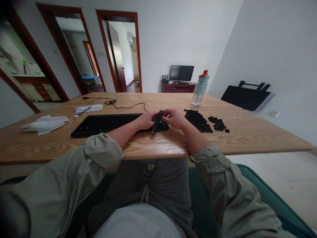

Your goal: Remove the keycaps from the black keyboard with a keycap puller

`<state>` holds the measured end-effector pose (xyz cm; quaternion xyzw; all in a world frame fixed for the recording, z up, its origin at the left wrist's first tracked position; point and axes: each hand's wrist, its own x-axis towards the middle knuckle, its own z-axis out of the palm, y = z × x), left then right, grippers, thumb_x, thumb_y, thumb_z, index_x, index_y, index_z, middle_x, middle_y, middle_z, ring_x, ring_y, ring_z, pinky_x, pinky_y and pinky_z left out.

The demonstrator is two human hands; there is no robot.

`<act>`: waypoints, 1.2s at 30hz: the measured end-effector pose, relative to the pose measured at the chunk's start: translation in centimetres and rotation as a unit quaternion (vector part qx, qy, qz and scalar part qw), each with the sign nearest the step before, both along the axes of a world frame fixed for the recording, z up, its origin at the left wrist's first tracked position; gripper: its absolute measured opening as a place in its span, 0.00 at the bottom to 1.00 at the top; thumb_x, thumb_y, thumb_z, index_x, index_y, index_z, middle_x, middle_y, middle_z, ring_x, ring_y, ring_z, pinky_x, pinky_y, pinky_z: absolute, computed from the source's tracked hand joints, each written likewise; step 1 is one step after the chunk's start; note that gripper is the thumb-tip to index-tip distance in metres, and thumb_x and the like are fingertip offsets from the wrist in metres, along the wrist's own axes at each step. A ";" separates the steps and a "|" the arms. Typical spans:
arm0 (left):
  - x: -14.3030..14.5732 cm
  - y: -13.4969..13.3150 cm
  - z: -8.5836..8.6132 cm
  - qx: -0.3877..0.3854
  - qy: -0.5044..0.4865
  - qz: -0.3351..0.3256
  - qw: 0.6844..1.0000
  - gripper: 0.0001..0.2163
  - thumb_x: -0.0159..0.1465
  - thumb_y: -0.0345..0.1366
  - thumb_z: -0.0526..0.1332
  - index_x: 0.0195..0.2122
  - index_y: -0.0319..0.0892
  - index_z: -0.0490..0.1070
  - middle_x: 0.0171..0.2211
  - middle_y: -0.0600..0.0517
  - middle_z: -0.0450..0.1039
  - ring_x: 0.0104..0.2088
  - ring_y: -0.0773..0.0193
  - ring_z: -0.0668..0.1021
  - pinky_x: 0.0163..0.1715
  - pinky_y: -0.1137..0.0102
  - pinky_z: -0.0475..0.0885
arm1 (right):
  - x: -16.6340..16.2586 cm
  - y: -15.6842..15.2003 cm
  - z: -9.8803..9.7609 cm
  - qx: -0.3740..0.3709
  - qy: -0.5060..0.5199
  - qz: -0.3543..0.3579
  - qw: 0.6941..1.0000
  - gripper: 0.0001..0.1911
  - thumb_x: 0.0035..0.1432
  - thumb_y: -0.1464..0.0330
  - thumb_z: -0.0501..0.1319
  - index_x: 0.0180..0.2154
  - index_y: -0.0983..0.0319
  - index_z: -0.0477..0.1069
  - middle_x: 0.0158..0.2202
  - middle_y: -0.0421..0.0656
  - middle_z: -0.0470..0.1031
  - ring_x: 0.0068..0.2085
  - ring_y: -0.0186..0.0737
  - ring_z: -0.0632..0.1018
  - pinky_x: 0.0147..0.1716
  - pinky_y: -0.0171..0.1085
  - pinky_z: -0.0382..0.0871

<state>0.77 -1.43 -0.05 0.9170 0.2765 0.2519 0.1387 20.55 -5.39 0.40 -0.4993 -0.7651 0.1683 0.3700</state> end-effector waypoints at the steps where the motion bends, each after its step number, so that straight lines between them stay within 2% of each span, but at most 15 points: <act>1: 0.0 0.0 0.0 0.000 -0.001 0.000 1.000 0.14 0.62 0.34 0.61 0.48 0.39 0.77 0.43 0.47 0.81 0.41 0.59 0.80 0.43 0.69 0.73 | 0.0 0.0 0.0 0.003 -0.003 -0.002 1.000 0.19 0.53 0.53 0.63 0.29 0.64 0.74 0.27 0.43 0.73 0.28 0.35 0.69 0.28 0.35 0.63; 8: -0.1 0.0 0.1 0.005 -0.008 -0.002 1.000 0.14 0.62 0.34 0.61 0.49 0.41 0.77 0.43 0.47 0.81 0.43 0.57 0.80 0.45 0.67 0.73 | -0.2 0.1 -0.1 -0.005 0.014 0.000 1.000 0.19 0.53 0.53 0.63 0.30 0.64 0.73 0.26 0.42 0.72 0.26 0.34 0.69 0.26 0.35 0.62; 12: 0.0 0.0 0.1 0.000 -0.004 -0.005 1.000 0.13 0.63 0.34 0.61 0.47 0.39 0.77 0.42 0.46 0.81 0.41 0.58 0.80 0.43 0.68 0.72 | -0.2 0.1 -0.1 -0.058 0.045 0.014 0.997 0.19 0.51 0.53 0.65 0.31 0.64 0.73 0.25 0.41 0.72 0.24 0.34 0.70 0.25 0.35 0.64; 18: 0.0 -0.3 0.3 0.001 0.002 0.005 1.000 0.09 0.62 0.35 0.61 0.40 0.38 0.78 0.34 0.49 0.80 0.33 0.62 0.77 0.36 0.70 0.70 | 0.0 -0.7 0.7 -0.108 0.032 0.039 0.993 0.17 0.49 0.55 0.68 0.28 0.63 0.72 0.22 0.40 0.72 0.24 0.34 0.72 0.23 0.33 0.63; 22: -0.2 -0.4 0.3 0.021 0.010 -0.004 1.000 0.08 0.62 0.34 0.60 0.38 0.38 0.77 0.33 0.50 0.79 0.32 0.63 0.76 0.36 0.70 0.69 | 0.0 -1.1 1.3 -0.146 0.037 0.047 0.987 0.17 0.46 0.56 0.70 0.28 0.63 0.72 0.22 0.40 0.72 0.24 0.34 0.73 0.23 0.33 0.64; 26: 0.1 -0.5 0.4 0.032 0.008 0.004 0.999 0.08 0.64 0.35 0.59 0.38 0.39 0.77 0.34 0.49 0.80 0.33 0.63 0.77 0.37 0.70 0.69 | 0.5 -1.0 1.3 -0.140 0.032 0.035 0.989 0.13 0.48 0.60 0.68 0.29 0.64 0.74 0.23 0.40 0.73 0.24 0.34 0.73 0.23 0.33 0.64; 30: 0.6 -0.8 0.4 0.035 0.000 0.018 0.999 0.08 0.64 0.34 0.59 0.38 0.39 0.77 0.35 0.48 0.80 0.34 0.62 0.77 0.37 0.69 0.69 | 1.0 -0.7 1.1 -0.129 0.028 0.028 0.991 0.14 0.50 0.59 0.68 0.29 0.64 0.74 0.23 0.41 0.73 0.24 0.33 0.73 0.24 0.33 0.63; 36: 1.2 -0.6 0.4 -0.002 -0.042 0.032 0.999 0.08 0.64 0.33 0.60 0.38 0.38 0.79 0.34 0.49 0.80 0.34 0.64 0.77 0.40 0.70 0.70 | 1.7 0.2 0.5 -0.127 0.047 0.050 0.990 0.13 0.53 0.59 0.66 0.32 0.63 0.76 0.26 0.42 0.74 0.25 0.34 0.72 0.25 0.34 0.66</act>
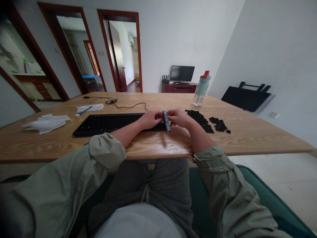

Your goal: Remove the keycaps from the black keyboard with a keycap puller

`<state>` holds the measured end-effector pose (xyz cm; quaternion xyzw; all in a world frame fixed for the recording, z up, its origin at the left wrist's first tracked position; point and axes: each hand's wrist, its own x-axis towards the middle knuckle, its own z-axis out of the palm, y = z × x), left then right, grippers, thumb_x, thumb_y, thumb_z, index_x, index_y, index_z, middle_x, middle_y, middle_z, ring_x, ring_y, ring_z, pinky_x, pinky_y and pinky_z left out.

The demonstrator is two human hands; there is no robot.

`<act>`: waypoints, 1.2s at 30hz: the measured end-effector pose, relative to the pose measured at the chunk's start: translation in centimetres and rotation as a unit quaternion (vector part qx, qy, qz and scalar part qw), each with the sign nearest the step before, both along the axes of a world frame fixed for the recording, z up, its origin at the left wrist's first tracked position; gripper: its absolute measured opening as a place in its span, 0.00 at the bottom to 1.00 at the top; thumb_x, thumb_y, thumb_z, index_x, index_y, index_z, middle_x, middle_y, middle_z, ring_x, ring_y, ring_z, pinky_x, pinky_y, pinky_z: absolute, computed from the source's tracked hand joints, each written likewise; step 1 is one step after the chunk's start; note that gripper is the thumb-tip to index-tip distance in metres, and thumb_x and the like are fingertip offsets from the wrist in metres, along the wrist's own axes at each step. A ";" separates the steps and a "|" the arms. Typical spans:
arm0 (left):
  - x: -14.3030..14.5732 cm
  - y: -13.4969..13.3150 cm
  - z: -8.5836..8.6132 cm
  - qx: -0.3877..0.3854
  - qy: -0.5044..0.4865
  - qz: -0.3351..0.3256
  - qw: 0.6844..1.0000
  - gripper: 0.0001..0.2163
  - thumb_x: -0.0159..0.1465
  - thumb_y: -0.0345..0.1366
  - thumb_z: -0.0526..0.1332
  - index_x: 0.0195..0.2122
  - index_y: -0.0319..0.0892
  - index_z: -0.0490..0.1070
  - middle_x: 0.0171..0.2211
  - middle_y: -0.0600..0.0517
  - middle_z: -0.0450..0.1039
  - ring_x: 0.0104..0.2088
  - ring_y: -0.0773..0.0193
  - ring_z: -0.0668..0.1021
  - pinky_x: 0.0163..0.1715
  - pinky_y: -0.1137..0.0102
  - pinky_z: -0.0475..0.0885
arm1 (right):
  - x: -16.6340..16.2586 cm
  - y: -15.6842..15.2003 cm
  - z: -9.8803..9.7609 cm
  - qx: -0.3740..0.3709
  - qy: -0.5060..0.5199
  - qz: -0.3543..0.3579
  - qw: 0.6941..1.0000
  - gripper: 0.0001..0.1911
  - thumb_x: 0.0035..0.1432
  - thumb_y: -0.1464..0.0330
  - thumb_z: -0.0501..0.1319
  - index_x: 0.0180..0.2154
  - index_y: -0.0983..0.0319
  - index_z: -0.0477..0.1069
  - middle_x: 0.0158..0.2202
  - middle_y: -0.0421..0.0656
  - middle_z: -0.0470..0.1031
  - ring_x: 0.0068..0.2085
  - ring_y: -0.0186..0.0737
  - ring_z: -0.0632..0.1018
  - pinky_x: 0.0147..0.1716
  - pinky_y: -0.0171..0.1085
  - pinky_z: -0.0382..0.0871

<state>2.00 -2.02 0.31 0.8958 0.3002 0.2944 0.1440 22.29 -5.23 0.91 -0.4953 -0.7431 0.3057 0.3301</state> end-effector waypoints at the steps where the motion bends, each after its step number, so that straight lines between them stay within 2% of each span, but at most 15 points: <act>1: 0.1 0.1 0.0 -0.012 -0.008 0.000 1.000 0.08 0.64 0.33 0.61 0.38 0.38 0.79 0.34 0.49 0.80 0.34 0.64 0.77 0.40 0.70 0.70 | 0.1 0.2 -0.2 -0.004 0.006 0.006 1.000 0.13 0.53 0.59 0.66 0.32 0.63 0.76 0.26 0.42 0.74 0.26 0.34 0.72 0.25 0.34 0.66; 4: 0.4 0.4 0.0 -0.040 -0.018 -0.001 0.999 0.08 0.64 0.33 0.61 0.38 0.37 0.80 0.34 0.49 0.80 0.34 0.65 0.77 0.39 0.71 0.70 | 0.3 0.9 -1.0 -0.025 0.023 -0.003 0.999 0.13 0.55 0.58 0.66 0.34 0.62 0.77 0.27 0.43 0.75 0.26 0.35 0.72 0.24 0.33 0.65; 9: 0.4 1.2 -0.3 -0.057 -0.019 0.031 0.998 0.08 0.63 0.34 0.62 0.37 0.37 0.80 0.33 0.50 0.80 0.34 0.64 0.77 0.38 0.71 0.71 | -0.7 2.0 -2.1 -0.028 0.034 -0.051 0.998 0.20 0.60 0.53 0.62 0.41 0.63 0.79 0.26 0.41 0.75 0.24 0.33 0.69 0.23 0.33 0.62; 14: 0.6 1.9 -0.8 -0.108 -0.042 0.050 0.992 0.08 0.61 0.34 0.64 0.38 0.37 0.80 0.36 0.49 0.81 0.37 0.63 0.80 0.37 0.72 0.72 | -1.3 2.5 -2.4 0.017 0.023 -0.032 0.999 0.21 0.53 0.52 0.66 0.33 0.65 0.78 0.28 0.43 0.76 0.31 0.38 0.72 0.35 0.37 0.68; 17: 0.7 2.3 -1.0 -0.138 -0.059 0.039 0.988 0.09 0.60 0.32 0.64 0.39 0.36 0.80 0.36 0.48 0.82 0.37 0.63 0.80 0.38 0.71 0.72 | -1.4 2.5 -2.3 0.020 0.012 -0.046 0.999 0.21 0.54 0.52 0.65 0.30 0.65 0.77 0.27 0.44 0.75 0.32 0.40 0.72 0.39 0.41 0.69; 22: 0.5 3.0 -1.2 -0.144 -0.074 0.032 0.986 0.12 0.59 0.33 0.65 0.42 0.35 0.78 0.35 0.47 0.81 0.34 0.63 0.79 0.37 0.71 0.73 | -2.0 2.3 -2.1 0.039 0.062 0.003 0.997 0.19 0.55 0.53 0.65 0.36 0.63 0.79 0.37 0.45 0.80 0.42 0.43 0.76 0.51 0.43 0.68; 26: 0.0 2.9 -1.2 -0.162 -0.094 0.034 0.982 0.14 0.56 0.33 0.67 0.43 0.35 0.74 0.33 0.48 0.79 0.31 0.66 0.78 0.32 0.72 0.71 | -2.2 2.0 -1.9 0.047 0.062 0.013 0.997 0.19 0.54 0.54 0.65 0.39 0.63 0.78 0.38 0.46 0.80 0.42 0.43 0.76 0.46 0.42 0.69; 31: -0.2 2.8 -1.4 -0.175 -0.104 0.009 0.979 0.10 0.55 0.33 0.68 0.37 0.37 0.71 0.30 0.51 0.77 0.30 0.67 0.76 0.31 0.72 0.69 | -1.3 1.4 -1.0 0.093 0.001 0.003 0.996 0.17 0.54 0.55 0.65 0.34 0.63 0.78 0.34 0.44 0.78 0.38 0.41 0.74 0.41 0.37 0.67; 33: -0.1 2.7 -1.5 -0.170 -0.103 -0.013 0.980 0.08 0.55 0.33 0.67 0.33 0.37 0.71 0.29 0.53 0.76 0.30 0.68 0.75 0.32 0.72 0.69 | -0.8 0.9 -0.4 0.078 -0.025 0.008 0.997 0.16 0.53 0.56 0.65 0.33 0.63 0.79 0.32 0.42 0.77 0.35 0.39 0.72 0.37 0.36 0.66; 36: -0.1 2.6 -1.5 -0.169 -0.088 -0.046 0.981 0.08 0.55 0.36 0.68 0.30 0.37 0.72 0.28 0.54 0.75 0.29 0.68 0.74 0.31 0.72 0.68 | -0.3 0.0 0.3 0.012 -0.041 0.004 0.999 0.15 0.52 0.57 0.65 0.33 0.62 0.79 0.28 0.40 0.74 0.30 0.35 0.68 0.29 0.34 0.61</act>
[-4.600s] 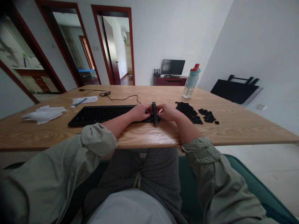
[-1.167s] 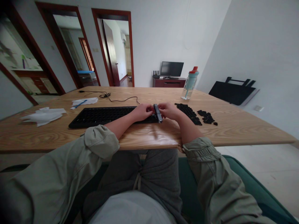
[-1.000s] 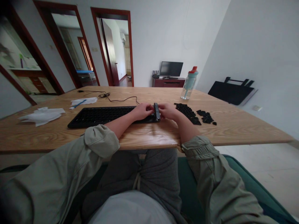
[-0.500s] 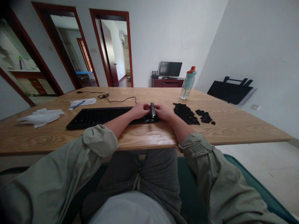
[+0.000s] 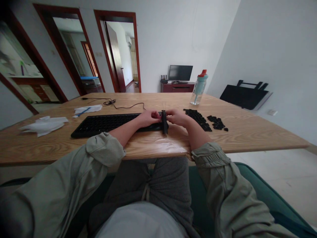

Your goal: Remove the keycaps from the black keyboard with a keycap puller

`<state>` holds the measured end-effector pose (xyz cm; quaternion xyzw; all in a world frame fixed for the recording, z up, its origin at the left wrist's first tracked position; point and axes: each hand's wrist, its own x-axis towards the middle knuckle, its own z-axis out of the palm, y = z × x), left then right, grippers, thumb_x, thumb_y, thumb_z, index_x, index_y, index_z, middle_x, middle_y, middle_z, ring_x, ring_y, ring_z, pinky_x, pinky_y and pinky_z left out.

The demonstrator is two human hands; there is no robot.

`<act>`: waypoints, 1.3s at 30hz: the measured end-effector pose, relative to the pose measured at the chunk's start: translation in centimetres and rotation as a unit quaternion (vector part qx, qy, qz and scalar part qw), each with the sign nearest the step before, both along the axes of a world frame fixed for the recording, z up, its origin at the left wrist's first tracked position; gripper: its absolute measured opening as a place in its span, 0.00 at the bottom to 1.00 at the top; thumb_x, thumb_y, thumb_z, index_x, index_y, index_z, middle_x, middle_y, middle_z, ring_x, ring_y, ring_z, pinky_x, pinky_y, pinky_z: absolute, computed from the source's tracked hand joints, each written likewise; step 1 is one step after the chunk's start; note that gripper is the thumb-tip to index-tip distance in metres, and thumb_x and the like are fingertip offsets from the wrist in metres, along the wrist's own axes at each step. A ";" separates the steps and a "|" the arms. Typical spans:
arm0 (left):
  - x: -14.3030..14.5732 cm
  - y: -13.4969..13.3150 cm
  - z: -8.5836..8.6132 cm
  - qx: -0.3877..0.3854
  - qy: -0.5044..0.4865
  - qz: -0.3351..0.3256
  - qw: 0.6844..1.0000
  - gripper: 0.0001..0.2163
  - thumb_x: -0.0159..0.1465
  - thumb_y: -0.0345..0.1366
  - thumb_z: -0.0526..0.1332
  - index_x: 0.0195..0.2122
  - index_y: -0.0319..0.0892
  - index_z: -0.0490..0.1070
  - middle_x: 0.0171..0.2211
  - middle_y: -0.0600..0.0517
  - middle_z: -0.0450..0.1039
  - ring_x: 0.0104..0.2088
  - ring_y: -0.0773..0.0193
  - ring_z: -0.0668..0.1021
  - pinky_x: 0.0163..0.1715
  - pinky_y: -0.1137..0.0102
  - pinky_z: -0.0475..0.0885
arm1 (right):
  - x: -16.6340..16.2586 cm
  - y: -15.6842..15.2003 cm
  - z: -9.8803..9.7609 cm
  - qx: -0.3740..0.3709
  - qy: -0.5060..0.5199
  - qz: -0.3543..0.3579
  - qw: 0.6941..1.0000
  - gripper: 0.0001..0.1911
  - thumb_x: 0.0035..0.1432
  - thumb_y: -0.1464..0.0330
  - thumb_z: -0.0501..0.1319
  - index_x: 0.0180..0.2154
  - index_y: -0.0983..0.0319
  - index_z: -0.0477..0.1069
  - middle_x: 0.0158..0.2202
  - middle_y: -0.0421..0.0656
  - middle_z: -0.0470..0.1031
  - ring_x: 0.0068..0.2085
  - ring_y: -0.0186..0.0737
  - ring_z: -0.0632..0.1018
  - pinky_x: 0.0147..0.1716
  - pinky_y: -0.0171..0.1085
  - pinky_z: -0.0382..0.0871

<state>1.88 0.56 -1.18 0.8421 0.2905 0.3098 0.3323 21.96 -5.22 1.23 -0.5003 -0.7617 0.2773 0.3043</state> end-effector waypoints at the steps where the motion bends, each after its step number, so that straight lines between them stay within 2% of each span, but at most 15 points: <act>1: 0.0 -0.1 0.0 -0.002 0.005 -0.009 1.000 0.08 0.55 0.36 0.68 0.31 0.37 0.73 0.27 0.54 0.75 0.29 0.69 0.74 0.31 0.72 0.68 | 0.0 -0.3 0.2 -0.019 0.002 -0.004 1.000 0.15 0.51 0.57 0.65 0.33 0.62 0.79 0.27 0.40 0.73 0.28 0.34 0.67 0.28 0.33 0.60; 3: 0.0 -0.2 0.1 -0.001 0.012 -0.014 1.000 0.08 0.56 0.36 0.68 0.32 0.37 0.74 0.27 0.54 0.75 0.29 0.69 0.74 0.31 0.73 0.68 | -0.1 -0.7 0.4 -0.038 0.013 -0.006 0.999 0.16 0.50 0.57 0.65 0.34 0.62 0.79 0.26 0.39 0.72 0.27 0.33 0.65 0.26 0.33 0.58; 8: 0.1 -0.6 0.2 0.034 0.019 0.014 0.999 0.09 0.57 0.39 0.67 0.32 0.37 0.74 0.28 0.53 0.76 0.30 0.68 0.75 0.32 0.73 0.69 | -0.6 -0.7 0.4 -0.011 0.037 -0.020 0.999 0.18 0.47 0.55 0.66 0.33 0.63 0.78 0.25 0.39 0.70 0.27 0.32 0.64 0.26 0.33 0.57; 11: 0.2 -1.1 0.4 0.064 0.027 0.017 0.997 0.09 0.58 0.38 0.66 0.34 0.37 0.76 0.31 0.51 0.78 0.32 0.66 0.77 0.34 0.72 0.70 | -0.4 -0.4 0.3 -0.027 0.056 -0.029 0.998 0.20 0.46 0.53 0.68 0.32 0.64 0.77 0.23 0.38 0.68 0.25 0.31 0.64 0.24 0.33 0.56; 17: 0.4 -1.7 1.0 0.107 0.035 0.030 0.993 0.08 0.60 0.35 0.64 0.36 0.36 0.79 0.31 0.50 0.79 0.32 0.65 0.77 0.37 0.71 0.70 | -0.4 -0.1 -0.2 -0.035 0.095 -0.045 0.994 0.25 0.42 0.49 0.71 0.31 0.63 0.74 0.26 0.41 0.71 0.27 0.32 0.67 0.26 0.33 0.61; 21: 0.2 -1.0 0.8 0.094 0.023 0.021 0.995 0.09 0.60 0.36 0.63 0.35 0.36 0.79 0.31 0.51 0.79 0.32 0.66 0.76 0.36 0.71 0.70 | -1.1 0.4 -0.8 0.002 0.120 -0.059 0.991 0.26 0.42 0.47 0.70 0.31 0.63 0.72 0.28 0.41 0.72 0.29 0.34 0.69 0.29 0.34 0.62; 25: 0.1 -0.1 0.3 0.069 0.011 0.019 0.997 0.10 0.59 0.37 0.63 0.35 0.36 0.79 0.31 0.50 0.79 0.33 0.65 0.75 0.35 0.71 0.69 | -1.7 1.2 -1.5 0.042 0.099 -0.077 0.991 0.27 0.45 0.44 0.67 0.29 0.62 0.71 0.27 0.41 0.72 0.30 0.35 0.68 0.29 0.34 0.62; 31: 0.1 0.6 -0.1 0.037 -0.007 0.017 0.999 0.10 0.58 0.36 0.64 0.36 0.35 0.80 0.33 0.49 0.80 0.35 0.63 0.78 0.39 0.70 0.71 | -2.2 1.9 -2.0 0.085 0.088 -0.097 0.988 0.25 0.48 0.47 0.67 0.30 0.63 0.72 0.29 0.43 0.74 0.31 0.38 0.71 0.33 0.36 0.66; 33: 0.1 0.7 -0.1 0.029 -0.009 0.016 0.999 0.10 0.58 0.37 0.64 0.36 0.35 0.80 0.32 0.49 0.80 0.34 0.63 0.78 0.38 0.70 0.71 | -2.3 1.8 -1.9 0.071 0.096 -0.095 0.988 0.24 0.49 0.47 0.67 0.30 0.62 0.71 0.28 0.43 0.74 0.31 0.37 0.71 0.31 0.35 0.65; 39: -0.1 0.2 0.1 0.032 0.015 0.001 0.999 0.10 0.58 0.38 0.65 0.34 0.35 0.80 0.31 0.50 0.80 0.33 0.63 0.79 0.37 0.70 0.72 | -1.7 0.8 -1.1 -0.042 0.115 -0.063 0.990 0.24 0.51 0.47 0.68 0.31 0.62 0.72 0.24 0.41 0.70 0.24 0.33 0.66 0.23 0.34 0.58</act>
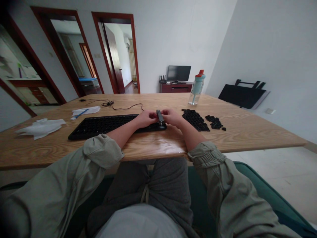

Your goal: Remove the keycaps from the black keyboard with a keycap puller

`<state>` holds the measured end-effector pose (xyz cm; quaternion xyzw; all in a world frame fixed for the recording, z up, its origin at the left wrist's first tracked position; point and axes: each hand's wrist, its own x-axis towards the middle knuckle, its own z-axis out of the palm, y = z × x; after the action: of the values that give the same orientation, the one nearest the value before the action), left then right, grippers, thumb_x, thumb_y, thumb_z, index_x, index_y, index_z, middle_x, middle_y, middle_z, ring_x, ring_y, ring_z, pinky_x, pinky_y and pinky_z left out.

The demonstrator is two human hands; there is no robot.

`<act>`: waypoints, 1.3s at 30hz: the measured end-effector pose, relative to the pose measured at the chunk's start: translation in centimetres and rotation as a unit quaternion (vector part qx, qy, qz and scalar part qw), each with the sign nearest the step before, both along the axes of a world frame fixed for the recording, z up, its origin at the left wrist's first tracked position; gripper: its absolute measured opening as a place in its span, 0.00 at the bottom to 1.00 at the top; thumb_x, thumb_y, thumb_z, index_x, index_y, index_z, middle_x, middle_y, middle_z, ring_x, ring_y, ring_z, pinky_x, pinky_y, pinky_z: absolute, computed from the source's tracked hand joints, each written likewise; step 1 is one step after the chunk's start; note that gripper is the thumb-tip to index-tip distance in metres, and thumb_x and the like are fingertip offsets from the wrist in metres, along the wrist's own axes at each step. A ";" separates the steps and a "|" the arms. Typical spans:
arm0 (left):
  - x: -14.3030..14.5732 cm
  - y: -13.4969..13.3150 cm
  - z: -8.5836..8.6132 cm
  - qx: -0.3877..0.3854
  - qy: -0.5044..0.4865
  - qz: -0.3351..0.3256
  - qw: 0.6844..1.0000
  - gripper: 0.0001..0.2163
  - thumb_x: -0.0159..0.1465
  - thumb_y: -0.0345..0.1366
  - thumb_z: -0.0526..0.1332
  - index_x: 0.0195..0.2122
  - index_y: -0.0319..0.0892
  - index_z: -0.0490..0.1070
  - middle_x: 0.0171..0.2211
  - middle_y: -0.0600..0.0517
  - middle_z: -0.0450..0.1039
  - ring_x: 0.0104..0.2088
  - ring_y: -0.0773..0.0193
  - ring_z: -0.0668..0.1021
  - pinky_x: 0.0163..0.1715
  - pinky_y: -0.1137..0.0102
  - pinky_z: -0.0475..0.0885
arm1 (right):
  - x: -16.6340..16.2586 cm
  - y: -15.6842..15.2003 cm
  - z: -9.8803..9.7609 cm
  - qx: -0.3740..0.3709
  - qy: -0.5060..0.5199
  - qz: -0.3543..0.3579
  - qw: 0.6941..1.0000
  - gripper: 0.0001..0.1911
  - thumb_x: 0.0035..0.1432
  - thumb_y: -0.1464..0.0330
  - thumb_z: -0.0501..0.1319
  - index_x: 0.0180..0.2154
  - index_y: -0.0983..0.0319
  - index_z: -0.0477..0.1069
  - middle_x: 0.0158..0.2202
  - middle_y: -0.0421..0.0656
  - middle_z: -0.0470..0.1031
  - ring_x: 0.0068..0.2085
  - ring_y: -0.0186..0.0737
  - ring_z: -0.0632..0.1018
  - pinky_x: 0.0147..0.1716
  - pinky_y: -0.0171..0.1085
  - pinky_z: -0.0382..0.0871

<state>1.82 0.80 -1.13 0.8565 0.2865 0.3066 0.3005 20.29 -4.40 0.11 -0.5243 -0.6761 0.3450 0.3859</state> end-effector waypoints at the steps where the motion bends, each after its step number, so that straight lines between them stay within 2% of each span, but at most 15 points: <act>1: 0.0 -0.1 0.0 0.000 -0.002 -0.006 1.000 0.10 0.58 0.37 0.65 0.35 0.36 0.80 0.32 0.49 0.81 0.34 0.62 0.79 0.38 0.70 0.72 | 0.1 -0.1 0.0 -0.013 -0.008 -0.001 1.000 0.23 0.52 0.48 0.68 0.30 0.62 0.72 0.24 0.41 0.70 0.23 0.32 0.66 0.22 0.34 0.57; 4: -0.1 -0.4 0.1 -0.007 -0.017 -0.042 0.999 0.11 0.58 0.36 0.64 0.38 0.36 0.81 0.35 0.49 0.82 0.37 0.61 0.80 0.40 0.69 0.73 | 0.2 -0.3 0.1 -0.035 -0.041 -0.001 0.999 0.20 0.56 0.52 0.66 0.28 0.63 0.72 0.25 0.43 0.73 0.24 0.32 0.66 0.22 0.34 0.57; 7: -0.1 -0.5 0.1 -0.014 -0.025 -0.050 0.998 0.12 0.57 0.35 0.65 0.40 0.36 0.80 0.36 0.48 0.82 0.38 0.60 0.80 0.41 0.69 0.73 | 0.1 -0.5 0.3 -0.023 -0.053 0.005 0.998 0.17 0.57 0.55 0.64 0.27 0.63 0.73 0.26 0.43 0.73 0.24 0.32 0.66 0.23 0.34 0.57; 11: -0.5 -0.6 0.7 -0.030 -0.067 -0.029 0.997 0.09 0.58 0.34 0.65 0.38 0.35 0.78 0.35 0.49 0.81 0.35 0.63 0.79 0.40 0.70 0.73 | 0.0 -0.5 0.5 0.023 -0.027 0.019 0.999 0.16 0.56 0.56 0.63 0.28 0.63 0.72 0.21 0.38 0.67 0.23 0.31 0.64 0.23 0.33 0.56; 13: -1.1 -0.6 1.6 -0.034 -0.105 -0.010 0.994 0.09 0.59 0.36 0.66 0.37 0.35 0.76 0.32 0.50 0.79 0.33 0.66 0.78 0.37 0.71 0.72 | 0.1 -0.4 0.4 0.063 -0.028 0.011 0.998 0.13 0.55 0.59 0.64 0.30 0.63 0.73 0.23 0.39 0.70 0.24 0.32 0.67 0.24 0.33 0.58; 15: -2.2 -0.2 2.7 -0.036 -0.166 0.022 0.985 0.09 0.60 0.38 0.65 0.36 0.37 0.74 0.30 0.52 0.78 0.30 0.68 0.77 0.33 0.73 0.72 | 0.2 -0.4 0.2 0.092 -0.080 -0.014 0.992 0.10 0.53 0.63 0.65 0.34 0.63 0.76 0.28 0.41 0.74 0.27 0.33 0.70 0.27 0.33 0.62; 17: -3.8 0.6 3.6 -0.034 -0.243 0.059 0.968 0.09 0.61 0.38 0.65 0.37 0.39 0.72 0.30 0.53 0.77 0.29 0.70 0.77 0.32 0.75 0.72 | 0.2 -0.5 0.1 0.086 -0.168 -0.036 0.981 0.11 0.53 0.65 0.65 0.38 0.63 0.79 0.30 0.42 0.77 0.28 0.34 0.72 0.29 0.33 0.64; 20: -6.8 2.3 4.1 -0.047 -0.314 0.112 0.942 0.09 0.60 0.39 0.65 0.38 0.41 0.70 0.29 0.54 0.77 0.27 0.69 0.77 0.29 0.75 0.71 | -0.1 -1.0 0.5 0.068 -0.278 -0.042 0.957 0.17 0.57 0.64 0.64 0.47 0.62 0.79 0.33 0.44 0.79 0.29 0.35 0.75 0.31 0.34 0.66; 22: -8.8 3.3 3.7 -0.079 -0.313 0.143 0.936 0.10 0.60 0.40 0.65 0.39 0.41 0.69 0.30 0.52 0.77 0.29 0.67 0.79 0.30 0.73 0.72 | -0.4 -1.3 1.2 0.086 -0.344 -0.039 0.934 0.17 0.58 0.64 0.64 0.48 0.61 0.80 0.38 0.46 0.81 0.34 0.38 0.77 0.35 0.34 0.67; 26: -11.7 4.5 2.3 -0.118 -0.217 0.173 0.953 0.09 0.58 0.37 0.67 0.35 0.39 0.68 0.28 0.51 0.76 0.31 0.62 0.80 0.35 0.68 0.74 | -1.2 -1.3 3.1 0.092 -0.490 0.022 0.867 0.14 0.59 0.62 0.61 0.43 0.58 0.82 0.37 0.45 0.82 0.34 0.42 0.78 0.35 0.37 0.66; 30: -12.4 5.8 1.3 -0.082 -0.192 0.174 0.963 0.07 0.58 0.32 0.66 0.33 0.39 0.68 0.30 0.51 0.74 0.33 0.62 0.79 0.41 0.63 0.74 | -2.5 -0.7 4.5 0.098 -0.595 0.064 0.795 0.14 0.57 0.62 0.60 0.39 0.58 0.82 0.35 0.47 0.82 0.34 0.46 0.79 0.32 0.39 0.65; 32: -12.3 6.4 1.0 -0.056 -0.167 0.177 0.968 0.06 0.58 0.32 0.65 0.34 0.38 0.69 0.32 0.50 0.75 0.35 0.61 0.79 0.43 0.63 0.74 | -3.2 -0.4 4.9 0.097 -0.627 0.072 0.769 0.14 0.56 0.62 0.61 0.38 0.60 0.82 0.35 0.49 0.81 0.35 0.47 0.79 0.31 0.39 0.64; 36: -12.3 6.6 0.6 -0.001 -0.105 0.194 0.975 0.05 0.59 0.34 0.64 0.34 0.38 0.70 0.35 0.48 0.78 0.39 0.59 0.78 0.47 0.63 0.72 | -4.2 -0.3 5.4 0.084 -0.643 0.066 0.759 0.18 0.52 0.62 0.64 0.44 0.62 0.79 0.38 0.51 0.81 0.36 0.49 0.79 0.30 0.39 0.65; 39: -12.3 6.1 0.5 -0.003 -0.084 0.194 0.977 0.05 0.63 0.35 0.62 0.35 0.39 0.69 0.36 0.48 0.78 0.38 0.60 0.79 0.47 0.64 0.72 | -4.7 -0.3 5.5 0.094 -0.650 0.074 0.750 0.24 0.50 0.62 0.65 0.49 0.64 0.77 0.41 0.53 0.81 0.39 0.50 0.80 0.31 0.39 0.66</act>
<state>-10.45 6.89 -0.64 0.7548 0.4222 0.4289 0.2609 15.57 -4.74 5.65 -0.5316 -0.8292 -0.1172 -0.1264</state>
